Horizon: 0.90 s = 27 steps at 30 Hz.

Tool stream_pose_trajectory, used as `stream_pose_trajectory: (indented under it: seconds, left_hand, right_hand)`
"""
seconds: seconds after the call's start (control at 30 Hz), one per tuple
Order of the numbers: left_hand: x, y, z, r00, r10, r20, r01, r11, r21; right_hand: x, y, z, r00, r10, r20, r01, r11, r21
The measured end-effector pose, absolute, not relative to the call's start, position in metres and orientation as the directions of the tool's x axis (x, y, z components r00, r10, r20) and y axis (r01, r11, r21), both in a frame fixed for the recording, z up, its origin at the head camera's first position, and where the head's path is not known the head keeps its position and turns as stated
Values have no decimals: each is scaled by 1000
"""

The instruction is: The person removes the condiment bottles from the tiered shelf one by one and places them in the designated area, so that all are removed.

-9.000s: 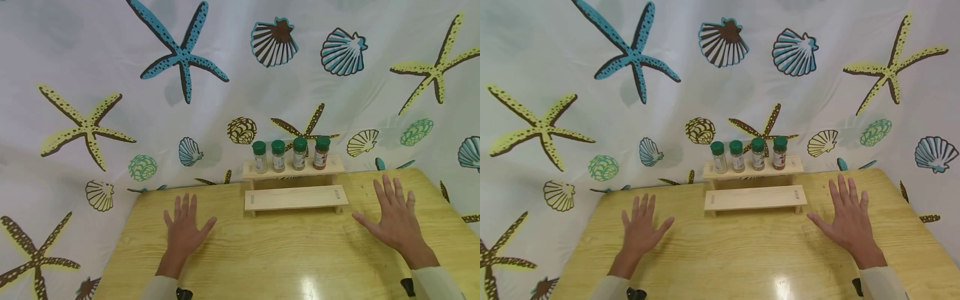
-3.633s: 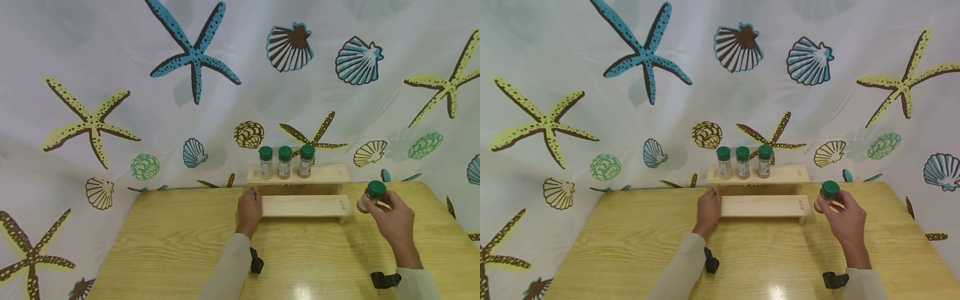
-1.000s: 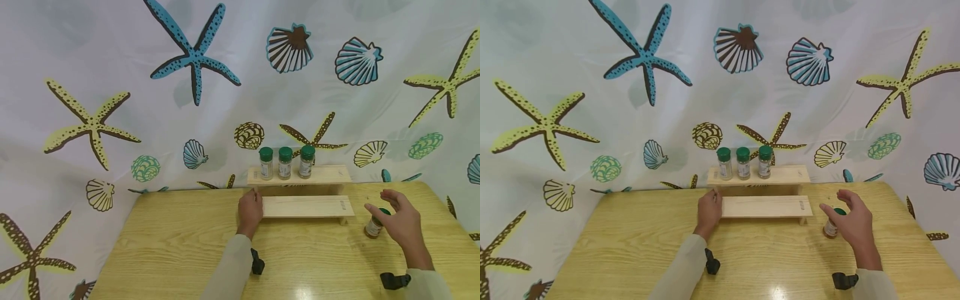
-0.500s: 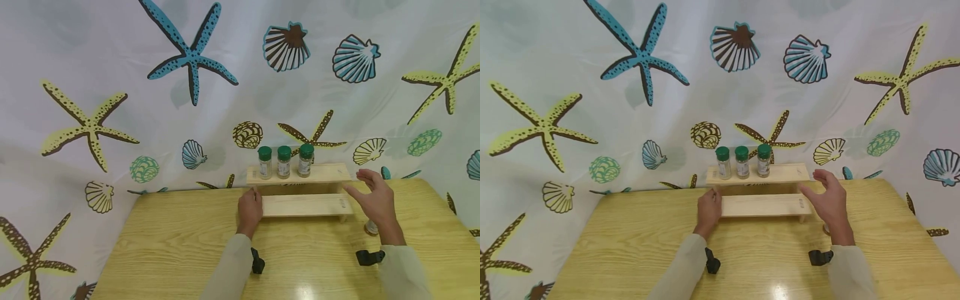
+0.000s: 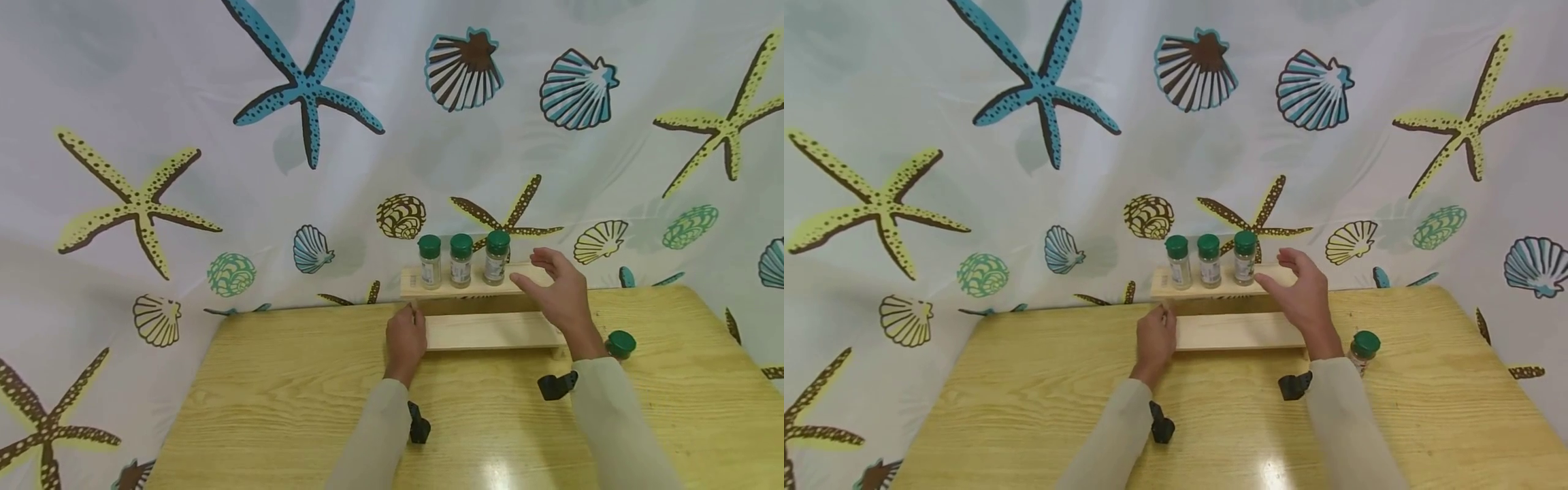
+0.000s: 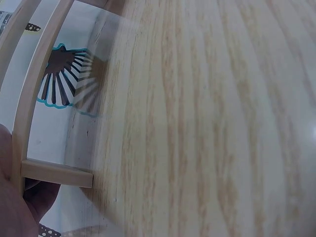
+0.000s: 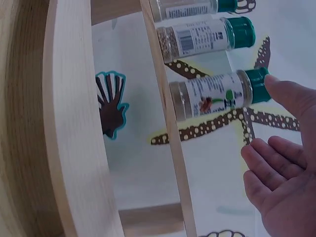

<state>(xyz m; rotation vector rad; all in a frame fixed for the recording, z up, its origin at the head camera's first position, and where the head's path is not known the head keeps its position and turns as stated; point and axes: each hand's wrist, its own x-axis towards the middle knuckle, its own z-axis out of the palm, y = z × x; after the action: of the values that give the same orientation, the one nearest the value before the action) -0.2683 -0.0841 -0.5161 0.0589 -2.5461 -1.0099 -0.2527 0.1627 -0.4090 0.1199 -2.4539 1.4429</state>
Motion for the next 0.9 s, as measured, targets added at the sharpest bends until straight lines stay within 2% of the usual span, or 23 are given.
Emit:
stream_pose_trajectory:
  seconds: [0.37,0.67,0.9]
  left_hand:
    - [-270,-82,-515,-923,-186,336,86,753,653]
    - [-270,-83,-517,-915,-184,359,98,761,641]
    - [-270,-85,-517,-927,-184,327,82,752,655]
  right_hand:
    - [-278,139,-401,-955,20,295,-243,515,-822]
    - [-284,130,-402,-956,39,290,-231,506,-831]
    - [-289,124,-403,-949,73,305,-223,526,-820]
